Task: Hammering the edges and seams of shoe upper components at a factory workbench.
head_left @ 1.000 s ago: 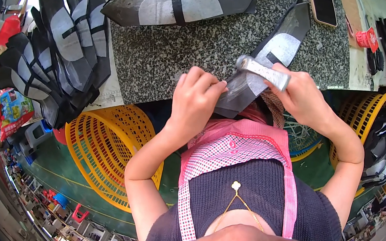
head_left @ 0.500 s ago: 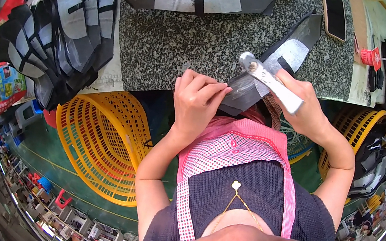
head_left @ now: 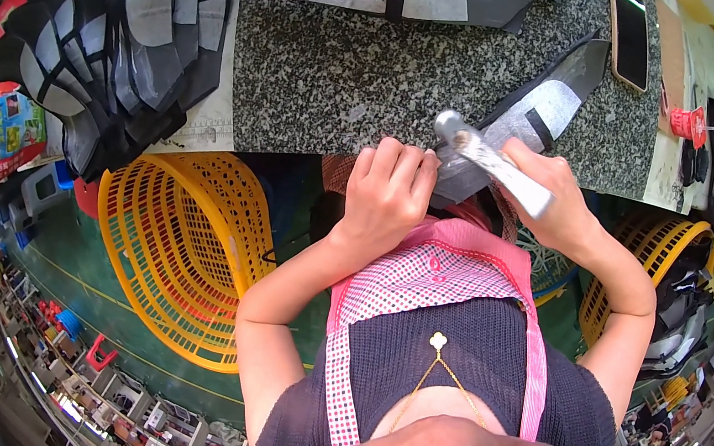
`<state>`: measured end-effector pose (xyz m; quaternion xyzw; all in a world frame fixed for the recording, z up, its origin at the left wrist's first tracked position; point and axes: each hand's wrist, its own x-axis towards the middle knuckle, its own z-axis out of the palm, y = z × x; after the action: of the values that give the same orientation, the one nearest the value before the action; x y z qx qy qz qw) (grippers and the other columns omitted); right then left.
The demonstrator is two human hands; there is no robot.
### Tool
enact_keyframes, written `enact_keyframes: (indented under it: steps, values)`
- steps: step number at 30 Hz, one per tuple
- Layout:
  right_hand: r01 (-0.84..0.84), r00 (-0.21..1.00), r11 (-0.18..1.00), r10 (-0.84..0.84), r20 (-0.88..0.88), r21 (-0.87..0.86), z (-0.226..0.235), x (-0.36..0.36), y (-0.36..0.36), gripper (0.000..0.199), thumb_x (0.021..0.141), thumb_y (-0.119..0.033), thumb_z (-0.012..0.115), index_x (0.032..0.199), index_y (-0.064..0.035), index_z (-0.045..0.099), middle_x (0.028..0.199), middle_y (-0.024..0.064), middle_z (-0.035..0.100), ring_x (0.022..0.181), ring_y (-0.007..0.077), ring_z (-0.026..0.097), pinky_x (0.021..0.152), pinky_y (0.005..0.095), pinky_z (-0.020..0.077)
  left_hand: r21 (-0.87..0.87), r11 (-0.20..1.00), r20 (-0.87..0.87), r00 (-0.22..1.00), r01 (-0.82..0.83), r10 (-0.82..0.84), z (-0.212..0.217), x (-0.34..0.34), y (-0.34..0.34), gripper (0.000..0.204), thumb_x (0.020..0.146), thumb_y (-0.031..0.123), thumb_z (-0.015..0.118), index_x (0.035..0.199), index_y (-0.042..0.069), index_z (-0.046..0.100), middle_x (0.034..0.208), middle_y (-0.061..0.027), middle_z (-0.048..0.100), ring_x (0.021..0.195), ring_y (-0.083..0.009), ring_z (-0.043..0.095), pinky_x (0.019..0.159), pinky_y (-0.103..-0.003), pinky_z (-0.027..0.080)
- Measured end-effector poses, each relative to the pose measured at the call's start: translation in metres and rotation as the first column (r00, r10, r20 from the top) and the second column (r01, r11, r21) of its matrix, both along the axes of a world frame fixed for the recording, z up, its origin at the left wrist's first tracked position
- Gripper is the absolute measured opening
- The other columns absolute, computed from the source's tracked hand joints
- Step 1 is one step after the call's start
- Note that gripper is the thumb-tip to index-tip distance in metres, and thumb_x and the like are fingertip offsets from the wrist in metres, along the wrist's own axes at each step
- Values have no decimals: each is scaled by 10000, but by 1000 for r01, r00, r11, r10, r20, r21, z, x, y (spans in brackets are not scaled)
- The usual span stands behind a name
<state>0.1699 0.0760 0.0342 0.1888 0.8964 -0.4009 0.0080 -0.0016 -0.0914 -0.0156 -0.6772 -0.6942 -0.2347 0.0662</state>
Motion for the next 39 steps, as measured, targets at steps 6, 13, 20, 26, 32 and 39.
enact_keyframes:
  steps: [6, 13, 20, 26, 32, 39]
  values:
    - [-22, 995, 998, 27, 98, -55, -3, -2, -3, 181, 935, -144, 626, 966, -16, 503, 748, 245, 637, 755, 466, 644, 649, 537, 512, 106, 984, 129, 979, 144, -158, -3, 16, 0, 229, 811, 134, 690, 1005, 19, 725, 962, -70, 644, 930, -212, 629, 777, -332, 505]
    - [-66, 992, 997, 61, -110, -43, 11, -6, 0, 143, 959, -163, 576, 963, -34, 515, 815, 227, 660, 778, 454, 651, 646, 537, 509, -21, 989, -88, 985, 148, -149, -21, 40, 6, 355, 850, 193, 616, 1132, -16, 671, 1146, -126, 653, 1098, -252, 622, 956, -368, 521]
    - [175, 983, 957, -184, -21, -230, -8, 9, 9, 241, 1025, -125, 568, 1215, 13, 625, 873, 123, 694, 740, 278, 686, 692, 414, 537, -100, 995, 82, 997, 14, -5, -10, 29, 19, 410, 800, 166, 658, 1207, 124, 691, 1113, -60, 580, 1027, -246, 560, 801, -389, 500]
    - [430, 476, 630, -767, -431, -646, 13, 51, 44, 544, 1039, -605, 447, 942, -71, 481, 640, -69, 343, 481, 16, 291, 408, 205, 179, 176, 896, 490, 825, -408, 280, 91, -93, 11, 266, 922, -28, 648, 1181, 15, 689, 965, -83, 578, 886, -201, 571, 819, -311, 471]
    - [556, 563, 600, -781, -270, -576, 7, 49, 70, 399, 1097, -455, 419, 962, -97, 530, 617, -99, 326, 473, -10, 279, 410, 181, 215, 233, 695, -484, 538, -681, 690, 64, -244, -43, 298, 1000, 188, 609, 1267, 89, 699, 1066, -118, 562, 951, -287, 555, 803, -398, 473]
    - [589, 709, 770, -638, -299, -247, -15, 15, 96, 447, 1082, -422, 476, 956, -11, 599, 647, -9, 462, 576, 68, 411, 502, 304, 318, 37, 654, -453, 570, -756, 685, 93, -228, 30, 265, 993, 291, 604, 998, 69, 749, 912, -127, 685, 854, -331, 668, 775, -482, 503]
